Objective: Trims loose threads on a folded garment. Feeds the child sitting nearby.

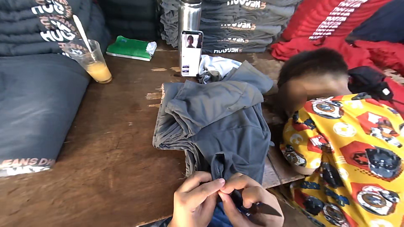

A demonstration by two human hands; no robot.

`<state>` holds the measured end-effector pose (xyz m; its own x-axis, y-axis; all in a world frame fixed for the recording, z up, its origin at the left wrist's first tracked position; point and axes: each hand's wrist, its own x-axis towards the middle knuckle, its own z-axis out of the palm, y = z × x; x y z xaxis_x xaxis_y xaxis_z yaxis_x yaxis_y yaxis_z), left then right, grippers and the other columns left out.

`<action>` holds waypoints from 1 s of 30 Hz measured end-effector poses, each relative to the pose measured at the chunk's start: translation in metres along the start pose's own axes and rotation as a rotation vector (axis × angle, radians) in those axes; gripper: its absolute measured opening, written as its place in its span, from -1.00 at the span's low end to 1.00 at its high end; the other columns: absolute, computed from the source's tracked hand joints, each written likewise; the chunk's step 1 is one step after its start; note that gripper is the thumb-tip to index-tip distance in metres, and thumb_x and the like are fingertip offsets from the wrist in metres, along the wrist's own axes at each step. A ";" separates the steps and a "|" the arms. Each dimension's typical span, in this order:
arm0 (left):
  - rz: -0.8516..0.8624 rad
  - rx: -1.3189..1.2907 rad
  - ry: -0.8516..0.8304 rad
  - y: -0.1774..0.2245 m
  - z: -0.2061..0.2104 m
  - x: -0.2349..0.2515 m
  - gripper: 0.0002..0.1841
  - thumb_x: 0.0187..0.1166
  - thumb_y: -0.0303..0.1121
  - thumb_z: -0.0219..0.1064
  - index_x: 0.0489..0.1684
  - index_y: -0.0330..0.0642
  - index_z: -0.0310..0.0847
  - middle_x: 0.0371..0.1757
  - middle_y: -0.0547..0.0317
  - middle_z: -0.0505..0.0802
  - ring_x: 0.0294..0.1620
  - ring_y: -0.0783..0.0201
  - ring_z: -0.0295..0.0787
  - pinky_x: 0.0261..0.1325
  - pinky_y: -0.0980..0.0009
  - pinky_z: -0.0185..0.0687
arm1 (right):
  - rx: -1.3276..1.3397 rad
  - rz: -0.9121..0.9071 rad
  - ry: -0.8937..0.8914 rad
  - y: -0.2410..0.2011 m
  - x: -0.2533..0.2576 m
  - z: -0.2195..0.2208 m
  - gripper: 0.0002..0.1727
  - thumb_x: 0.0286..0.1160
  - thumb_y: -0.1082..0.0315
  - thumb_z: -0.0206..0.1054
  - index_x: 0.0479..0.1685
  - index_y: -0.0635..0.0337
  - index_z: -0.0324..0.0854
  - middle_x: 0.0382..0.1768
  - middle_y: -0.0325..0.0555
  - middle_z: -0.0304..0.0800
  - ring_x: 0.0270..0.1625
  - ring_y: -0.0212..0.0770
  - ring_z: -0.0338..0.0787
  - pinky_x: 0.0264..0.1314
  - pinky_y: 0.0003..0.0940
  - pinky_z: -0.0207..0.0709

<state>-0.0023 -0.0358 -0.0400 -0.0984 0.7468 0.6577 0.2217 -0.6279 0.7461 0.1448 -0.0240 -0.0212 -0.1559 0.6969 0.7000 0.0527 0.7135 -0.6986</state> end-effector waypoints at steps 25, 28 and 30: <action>-0.180 -0.319 0.005 0.009 -0.019 0.003 -0.88 0.58 -0.45 0.43 -0.06 -0.06 0.83 0.14 0.35 0.82 0.15 0.55 0.74 0.20 0.64 0.70 | -0.615 0.052 -0.275 0.015 -0.003 -0.003 -0.51 0.79 -0.07 -0.01 -0.46 0.05 0.44 -0.72 -0.31 0.32 -0.63 -0.42 0.40 -0.51 -0.53 0.28; -0.174 -0.320 0.020 0.009 -0.020 0.003 -0.89 0.63 -0.41 0.39 -0.04 -0.03 0.81 0.12 0.41 0.83 0.16 0.58 0.74 0.21 0.66 0.68 | -0.596 0.086 -0.250 0.015 -0.002 -0.001 -0.48 0.84 -0.05 -0.07 -0.47 0.07 0.48 -0.74 -0.31 0.36 -0.65 -0.44 0.45 -0.55 -0.53 0.32; -0.191 -0.345 0.046 0.009 -0.018 0.004 -0.88 0.70 -0.37 0.31 0.03 0.00 0.73 0.11 0.43 0.83 0.15 0.60 0.75 0.18 0.68 0.68 | -0.582 0.089 -0.246 0.015 -0.002 -0.002 -0.47 0.84 -0.05 -0.07 -0.47 0.07 0.48 -0.73 -0.31 0.37 -0.64 -0.44 0.45 -0.55 -0.53 0.32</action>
<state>-0.0186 -0.0422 -0.0288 -0.1513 0.8516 0.5018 -0.1434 -0.5212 0.8413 0.1475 -0.0147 -0.0334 -0.3448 0.7678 0.5400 0.5925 0.6242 -0.5092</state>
